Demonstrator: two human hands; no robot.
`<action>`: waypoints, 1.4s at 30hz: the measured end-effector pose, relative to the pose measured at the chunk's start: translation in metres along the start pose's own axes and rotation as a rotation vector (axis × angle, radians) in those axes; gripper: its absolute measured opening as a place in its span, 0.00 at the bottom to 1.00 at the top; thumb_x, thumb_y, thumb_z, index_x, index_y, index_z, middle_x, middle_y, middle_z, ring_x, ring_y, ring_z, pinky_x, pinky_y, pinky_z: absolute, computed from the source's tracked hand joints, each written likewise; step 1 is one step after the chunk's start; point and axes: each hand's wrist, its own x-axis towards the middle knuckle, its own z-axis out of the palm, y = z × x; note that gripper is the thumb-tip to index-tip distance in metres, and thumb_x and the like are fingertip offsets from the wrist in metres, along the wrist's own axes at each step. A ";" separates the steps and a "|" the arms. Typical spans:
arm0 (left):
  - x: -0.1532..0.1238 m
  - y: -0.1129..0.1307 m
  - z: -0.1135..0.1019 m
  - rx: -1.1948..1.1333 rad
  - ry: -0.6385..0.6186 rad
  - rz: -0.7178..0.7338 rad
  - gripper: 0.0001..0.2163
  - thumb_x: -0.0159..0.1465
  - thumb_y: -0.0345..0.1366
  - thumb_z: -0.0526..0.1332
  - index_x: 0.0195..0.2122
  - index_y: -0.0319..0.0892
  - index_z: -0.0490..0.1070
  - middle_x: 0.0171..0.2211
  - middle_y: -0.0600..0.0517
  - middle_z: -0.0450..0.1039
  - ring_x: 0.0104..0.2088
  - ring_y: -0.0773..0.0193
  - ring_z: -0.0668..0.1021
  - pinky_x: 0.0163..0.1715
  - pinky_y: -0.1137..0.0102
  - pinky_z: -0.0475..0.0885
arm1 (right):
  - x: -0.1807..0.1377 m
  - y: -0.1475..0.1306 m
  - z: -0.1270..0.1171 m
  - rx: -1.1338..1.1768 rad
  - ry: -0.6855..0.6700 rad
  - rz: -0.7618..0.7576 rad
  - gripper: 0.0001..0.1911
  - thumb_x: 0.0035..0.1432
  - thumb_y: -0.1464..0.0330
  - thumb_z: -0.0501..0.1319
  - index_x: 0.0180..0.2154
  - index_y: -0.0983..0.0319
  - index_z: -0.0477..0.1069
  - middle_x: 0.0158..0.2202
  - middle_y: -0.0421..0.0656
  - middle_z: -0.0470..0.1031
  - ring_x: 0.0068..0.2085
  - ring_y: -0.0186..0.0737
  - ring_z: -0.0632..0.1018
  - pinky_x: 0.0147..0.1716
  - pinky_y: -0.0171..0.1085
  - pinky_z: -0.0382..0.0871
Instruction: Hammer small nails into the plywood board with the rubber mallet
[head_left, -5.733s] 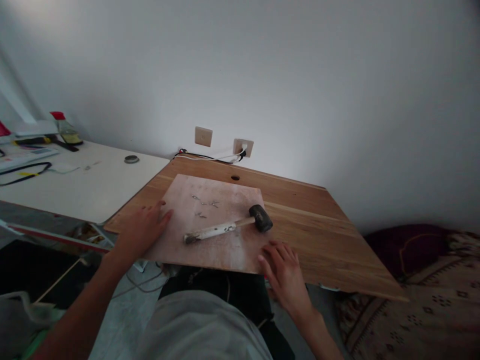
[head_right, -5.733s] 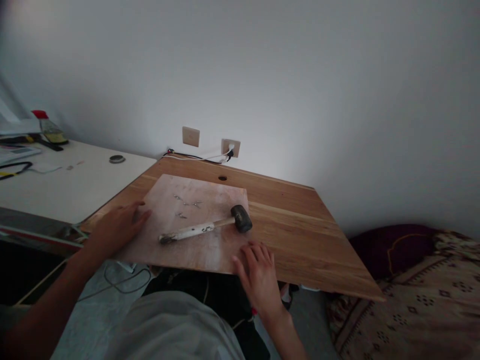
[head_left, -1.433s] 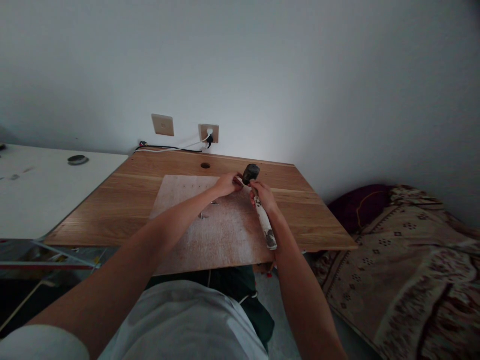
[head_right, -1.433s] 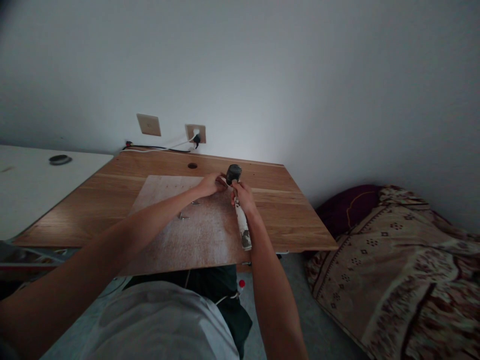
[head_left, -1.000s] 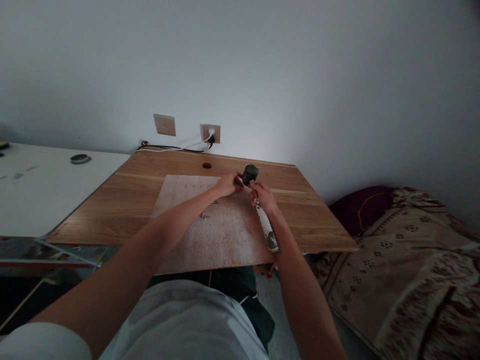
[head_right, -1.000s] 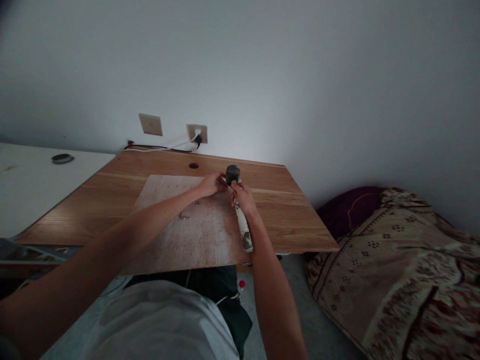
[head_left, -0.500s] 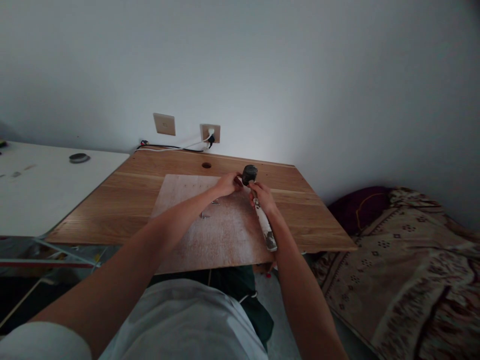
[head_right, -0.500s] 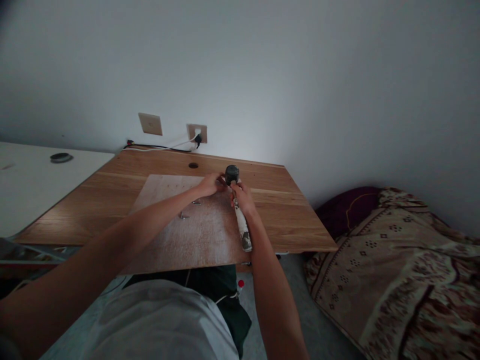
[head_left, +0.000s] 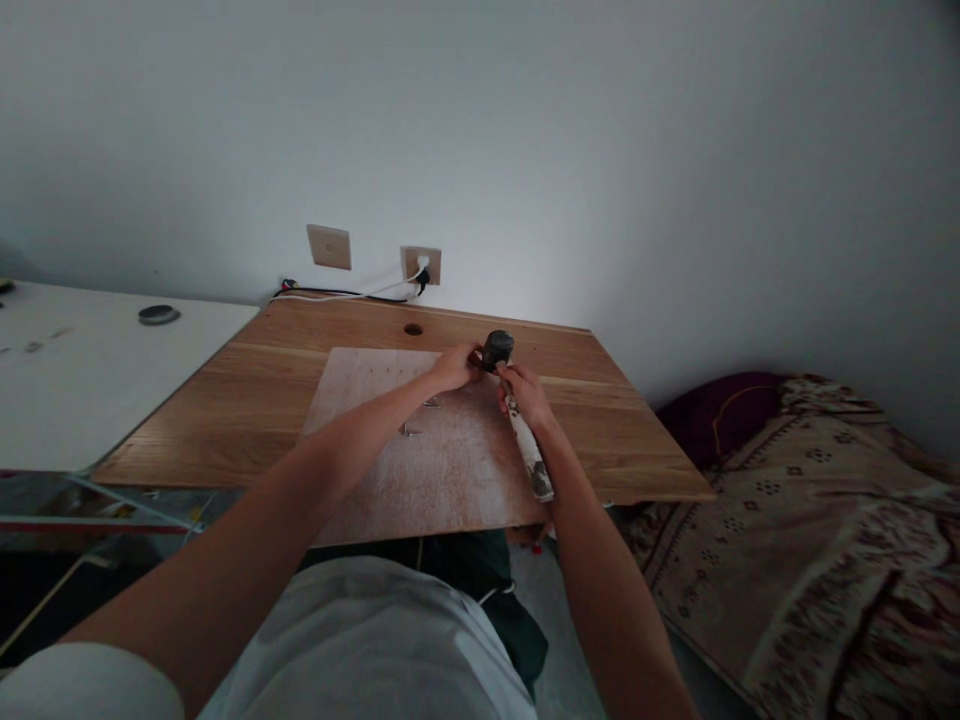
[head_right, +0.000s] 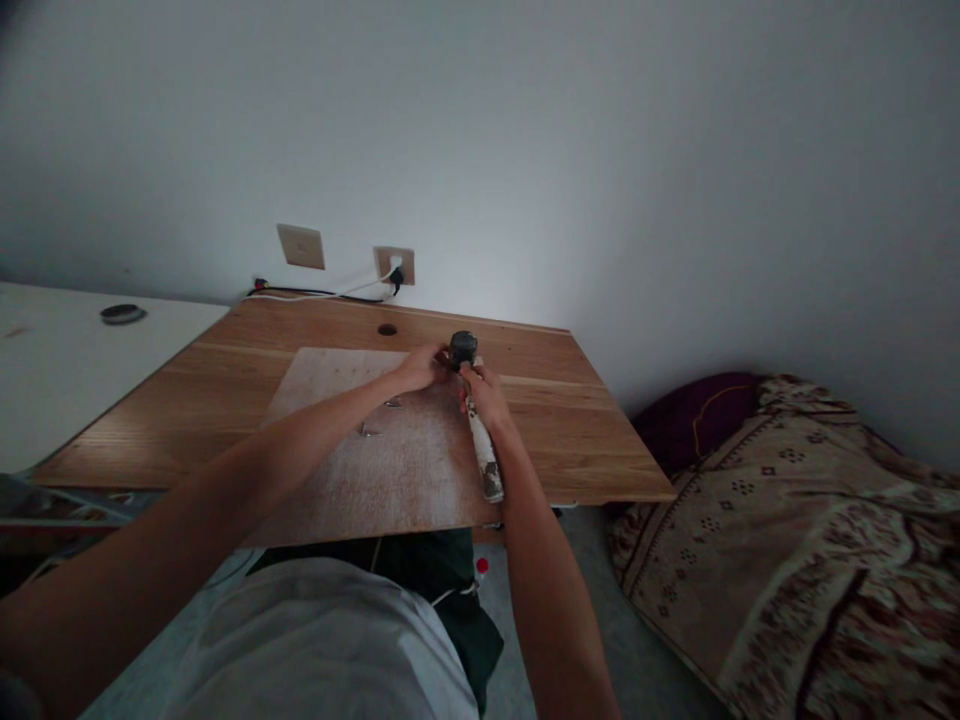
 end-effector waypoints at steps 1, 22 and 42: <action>0.000 0.000 0.000 -0.009 -0.004 -0.005 0.20 0.53 0.27 0.68 0.49 0.39 0.77 0.39 0.49 0.84 0.40 0.57 0.84 0.44 0.67 0.76 | 0.000 0.000 0.000 0.004 0.006 -0.005 0.17 0.55 0.53 0.64 0.33 0.59 0.66 0.14 0.32 0.67 0.11 0.32 0.66 0.10 0.31 0.56; 0.000 0.002 -0.001 -0.107 -0.047 -0.046 0.22 0.54 0.26 0.69 0.51 0.38 0.76 0.39 0.48 0.84 0.38 0.58 0.85 0.41 0.69 0.77 | 0.000 0.003 0.001 -0.001 0.035 -0.015 0.16 0.56 0.54 0.62 0.35 0.60 0.67 0.15 0.32 0.67 0.12 0.32 0.66 0.10 0.30 0.55; 0.001 0.009 -0.015 0.104 -0.047 0.043 0.16 0.56 0.37 0.66 0.44 0.38 0.78 0.41 0.45 0.80 0.41 0.57 0.81 0.41 0.68 0.74 | 0.004 0.008 -0.002 -0.014 0.150 0.009 0.12 0.57 0.58 0.60 0.33 0.59 0.66 0.15 0.32 0.66 0.12 0.32 0.66 0.11 0.30 0.56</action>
